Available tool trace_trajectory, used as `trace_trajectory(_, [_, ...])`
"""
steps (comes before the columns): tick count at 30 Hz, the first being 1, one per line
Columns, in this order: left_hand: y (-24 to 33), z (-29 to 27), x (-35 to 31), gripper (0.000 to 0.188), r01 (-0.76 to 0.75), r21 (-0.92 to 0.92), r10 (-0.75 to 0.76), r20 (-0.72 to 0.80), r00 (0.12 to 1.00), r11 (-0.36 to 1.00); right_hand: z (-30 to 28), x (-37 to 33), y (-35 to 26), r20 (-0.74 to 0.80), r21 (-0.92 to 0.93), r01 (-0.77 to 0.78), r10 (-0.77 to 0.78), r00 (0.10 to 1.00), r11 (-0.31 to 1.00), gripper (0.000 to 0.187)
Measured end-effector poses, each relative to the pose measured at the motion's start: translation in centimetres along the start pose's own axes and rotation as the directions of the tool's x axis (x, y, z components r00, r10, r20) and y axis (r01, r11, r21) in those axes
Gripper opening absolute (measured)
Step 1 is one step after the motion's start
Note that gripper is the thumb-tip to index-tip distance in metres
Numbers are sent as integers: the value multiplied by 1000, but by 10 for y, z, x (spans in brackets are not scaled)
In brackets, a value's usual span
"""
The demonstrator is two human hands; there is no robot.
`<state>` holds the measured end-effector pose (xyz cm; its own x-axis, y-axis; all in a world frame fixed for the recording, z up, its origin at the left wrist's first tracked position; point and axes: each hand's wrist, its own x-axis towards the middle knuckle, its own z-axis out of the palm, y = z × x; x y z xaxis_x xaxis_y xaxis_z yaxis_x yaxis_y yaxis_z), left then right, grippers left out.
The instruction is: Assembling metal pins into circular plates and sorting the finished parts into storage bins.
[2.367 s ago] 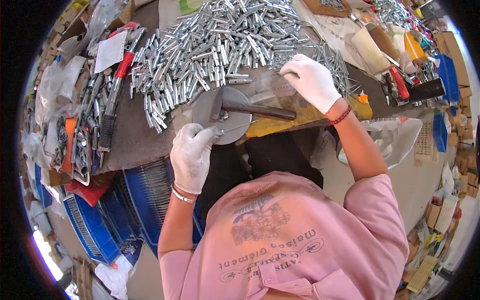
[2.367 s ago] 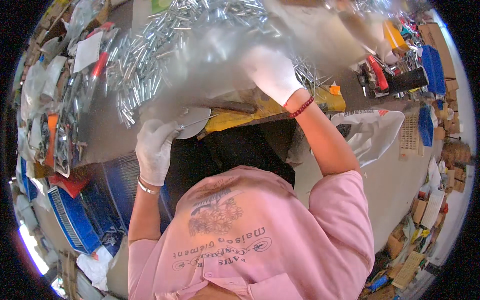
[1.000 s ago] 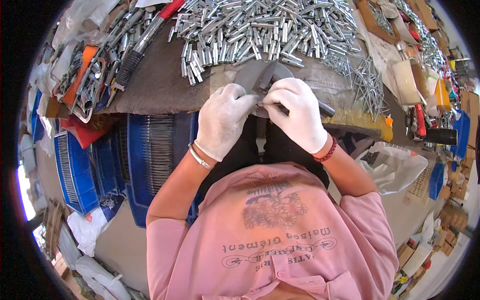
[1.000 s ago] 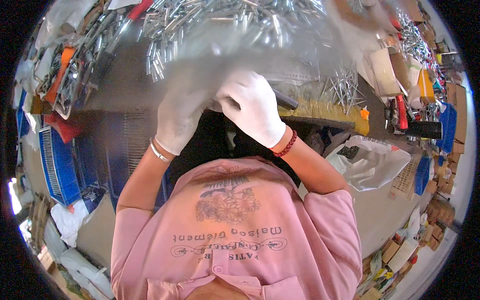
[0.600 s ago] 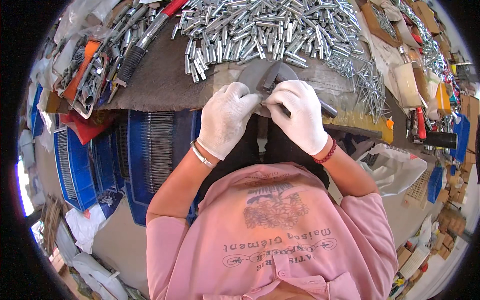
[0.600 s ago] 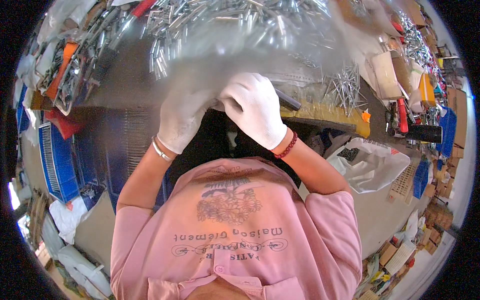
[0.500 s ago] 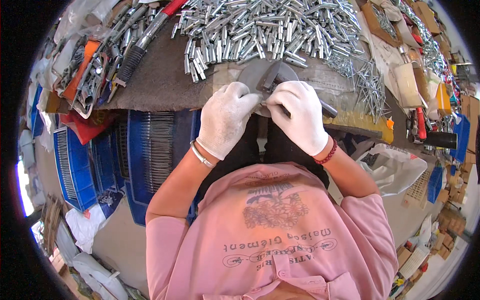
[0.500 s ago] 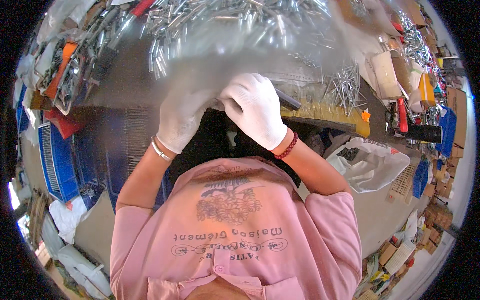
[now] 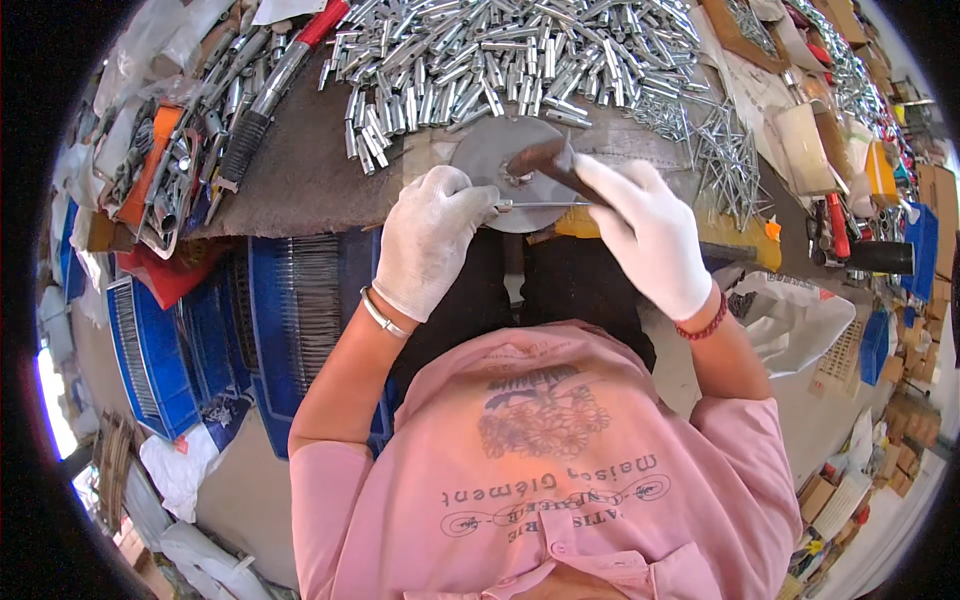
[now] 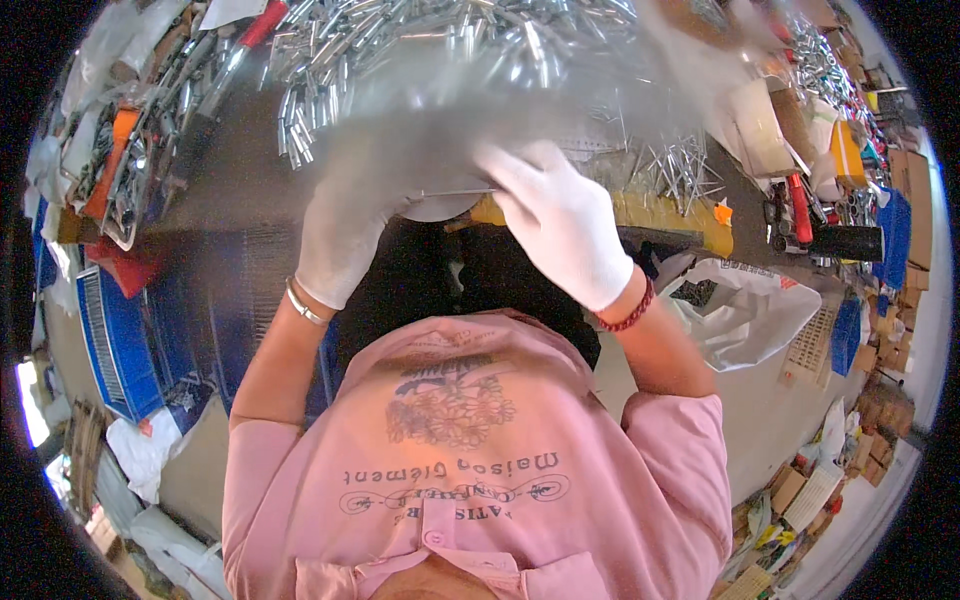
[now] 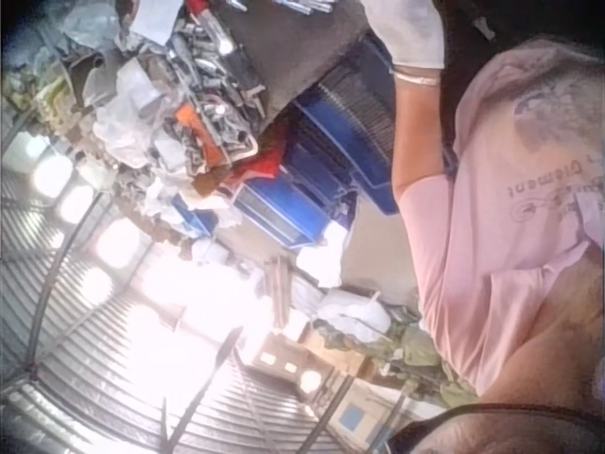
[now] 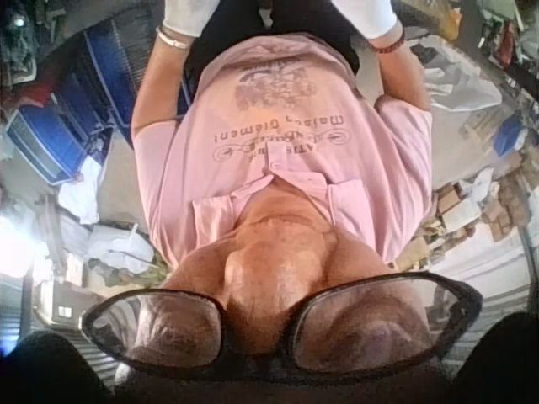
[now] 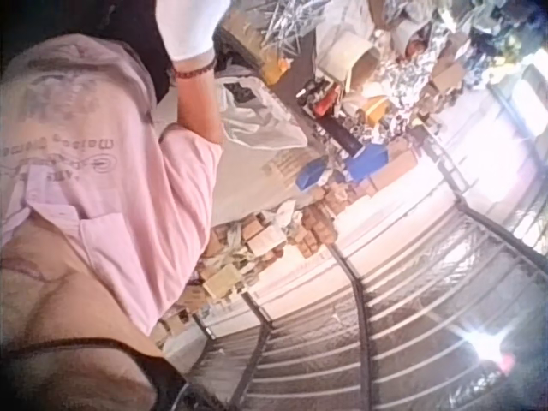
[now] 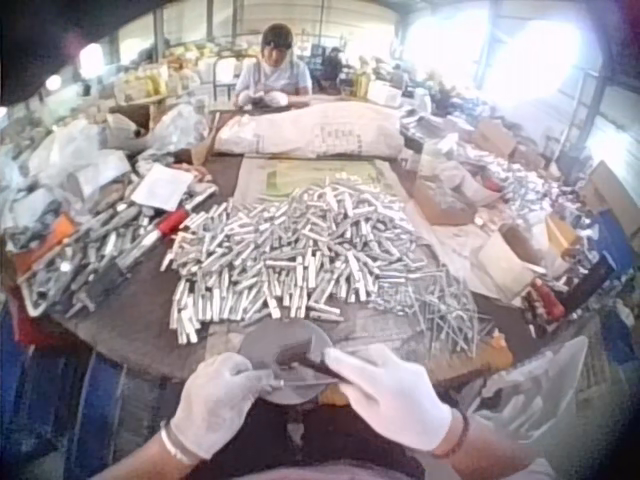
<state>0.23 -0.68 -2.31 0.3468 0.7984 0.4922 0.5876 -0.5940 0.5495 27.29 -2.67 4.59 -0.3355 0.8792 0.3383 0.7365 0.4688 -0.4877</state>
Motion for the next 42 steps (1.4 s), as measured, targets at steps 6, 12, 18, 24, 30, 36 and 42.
trace_trajectory(6, [3,-5,4,25,7,-11,-7,28,1000,1000,-2,-19,-17,201,-200,135,-94,975,970,47])
trace_trajectory(12, [10,-7,6,23,23,-34,-23,11,1000,999,2,-3,-3,157,178,-86,58,986,980,48])
trace_trajectory(18, [8,-11,7,20,-9,-68,10,9,1000,998,10,17,12,86,-206,27,-9,996,978,32])
trace_trajectory(24, [4,-5,-1,25,3,-76,-6,-42,999,997,32,-12,-14,152,-143,-78,100,983,987,15])
trace_trajectory(30, [45,8,-28,50,390,-252,-436,-164,885,886,32,-20,-28,544,385,-531,280,791,755,20])
trace_trajectory(36, [64,-7,-29,66,731,-587,-771,264,580,348,48,-28,-44,552,462,-554,264,791,693,20])
trace_trajectory(42, [59,-25,-36,63,611,-763,-803,223,553,209,39,-16,-57,515,404,-424,182,838,811,48])
